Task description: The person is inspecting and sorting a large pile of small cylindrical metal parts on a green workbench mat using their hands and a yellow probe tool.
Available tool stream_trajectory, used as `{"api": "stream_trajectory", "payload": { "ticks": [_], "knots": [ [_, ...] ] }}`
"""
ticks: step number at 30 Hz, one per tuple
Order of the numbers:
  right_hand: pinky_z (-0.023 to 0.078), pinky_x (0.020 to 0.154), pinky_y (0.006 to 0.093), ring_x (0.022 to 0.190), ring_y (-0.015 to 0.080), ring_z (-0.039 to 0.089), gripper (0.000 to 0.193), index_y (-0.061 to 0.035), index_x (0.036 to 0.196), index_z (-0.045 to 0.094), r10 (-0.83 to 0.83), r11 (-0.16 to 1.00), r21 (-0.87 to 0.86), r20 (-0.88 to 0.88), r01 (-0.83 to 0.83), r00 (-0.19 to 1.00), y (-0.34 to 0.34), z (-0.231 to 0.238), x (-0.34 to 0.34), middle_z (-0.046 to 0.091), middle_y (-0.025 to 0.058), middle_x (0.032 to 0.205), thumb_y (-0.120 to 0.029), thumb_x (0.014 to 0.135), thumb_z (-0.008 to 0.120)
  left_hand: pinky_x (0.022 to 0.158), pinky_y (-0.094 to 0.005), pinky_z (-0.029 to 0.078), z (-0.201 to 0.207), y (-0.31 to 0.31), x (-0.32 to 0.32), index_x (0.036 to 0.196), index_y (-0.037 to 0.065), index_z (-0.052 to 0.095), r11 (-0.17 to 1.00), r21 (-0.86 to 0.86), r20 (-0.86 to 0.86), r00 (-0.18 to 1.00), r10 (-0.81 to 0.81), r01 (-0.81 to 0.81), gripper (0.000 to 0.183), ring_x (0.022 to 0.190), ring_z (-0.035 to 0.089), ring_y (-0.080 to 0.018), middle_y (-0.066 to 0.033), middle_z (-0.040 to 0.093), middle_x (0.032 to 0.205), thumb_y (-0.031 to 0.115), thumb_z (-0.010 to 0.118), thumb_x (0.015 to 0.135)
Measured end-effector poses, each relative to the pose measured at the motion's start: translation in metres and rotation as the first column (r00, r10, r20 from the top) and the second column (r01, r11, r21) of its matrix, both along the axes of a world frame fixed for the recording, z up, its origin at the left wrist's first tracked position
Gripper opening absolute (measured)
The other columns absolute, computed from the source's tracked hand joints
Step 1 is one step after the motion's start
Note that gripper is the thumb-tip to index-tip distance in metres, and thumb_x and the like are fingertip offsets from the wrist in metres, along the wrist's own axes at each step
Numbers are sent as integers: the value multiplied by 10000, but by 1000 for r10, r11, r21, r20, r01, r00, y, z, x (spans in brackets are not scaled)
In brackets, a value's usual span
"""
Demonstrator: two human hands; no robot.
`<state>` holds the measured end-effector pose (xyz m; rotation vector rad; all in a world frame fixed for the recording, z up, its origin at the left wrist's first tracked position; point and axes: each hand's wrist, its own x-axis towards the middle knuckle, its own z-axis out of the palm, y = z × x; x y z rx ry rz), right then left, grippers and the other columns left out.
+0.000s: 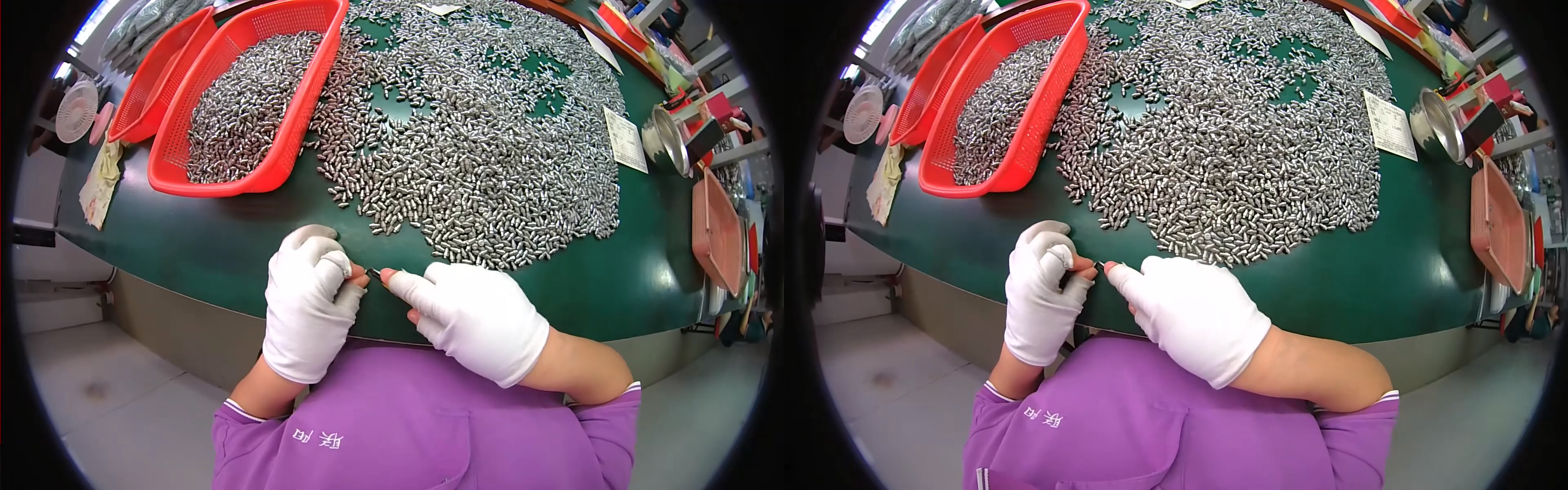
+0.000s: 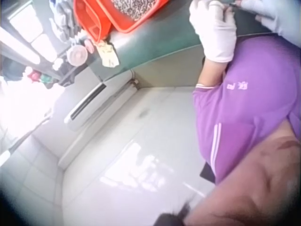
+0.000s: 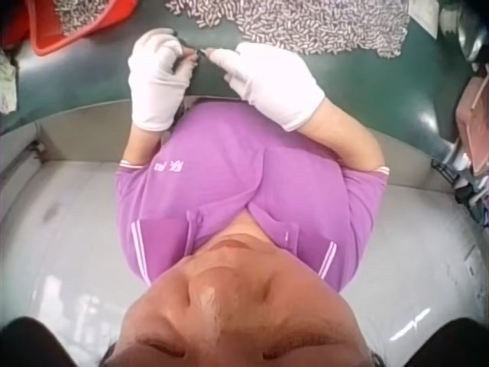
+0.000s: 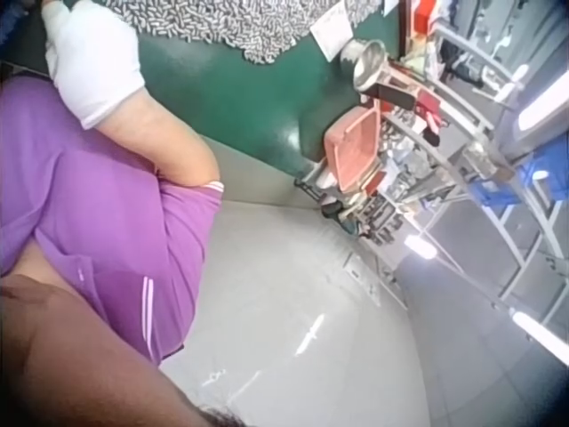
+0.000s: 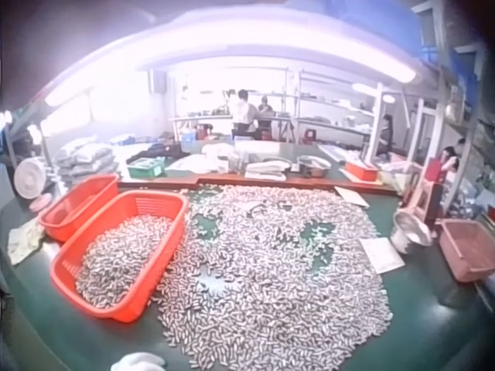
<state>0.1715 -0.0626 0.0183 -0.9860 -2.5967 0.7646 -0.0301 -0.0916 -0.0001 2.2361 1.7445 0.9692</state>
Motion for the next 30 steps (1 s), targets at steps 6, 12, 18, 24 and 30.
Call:
{"api": "stream_trajectory", "payload": {
  "ticks": [6, 12, 18, 24, 30],
  "knots": [
    [496, 573, 401, 683, 298, 604, 442, -76, 1276, 533, 122, 989, -105, 138, -108, 983, 15, 9, -3, 565, 118, 776, -137, 843, 602, 700, -429, 482, 2, 2, 1, 692, 32, 549, 1000, -14, 19, 1000, -1, 1, 236, 899, 601, -359, -98, 588, 772, -49, 742, 584],
    [511, 570, 395, 683, 294, 608, 411, -74, 1251, 530, 96, 995, 10, 136, -99, 986, 6, 7, -4, 574, 108, 809, -142, 849, 585, 712, -432, 482, 3, 3, 2, 703, 29, 553, 1000, -14, -2, 1000, -10, 10, 237, 906, 596, -359, -98, 593, 775, -48, 745, 586],
    [522, 650, 377, 729, 298, 638, 619, -117, 1355, 521, -307, 928, 185, -114, 324, 945, 3, 20, 49, 646, 123, 846, -62, 766, 704, 735, -423, 478, 4, 3, -3, 779, 49, 559, 998, -18, -54, 997, -54, 53, 241, 897, 585, -340, -107, 593, 822, -40, 719, 621],
    [506, 766, 441, 857, 348, 626, 476, -161, 1328, 533, -925, 335, 494, 7, 802, 381, 52, 9, 174, 609, 152, 941, -208, 863, 624, 647, -259, 470, 12, 25, 1, 852, 23, 548, 963, -242, 489, 872, 13, 121, 158, 689, 565, -126, -55, 589, 793, -92, 617, 768],
    [512, 835, 425, 953, 334, 624, 429, -153, 1249, 585, -943, 298, 556, 298, 776, 148, 66, -5, 220, 618, 141, 999, -274, 841, 642, 611, -206, 416, 47, 62, 34, 971, 34, 612, 915, -302, 592, 805, -42, 269, 130, 695, 493, -51, 7, 575, 820, -12, 592, 851]
  ]
}}
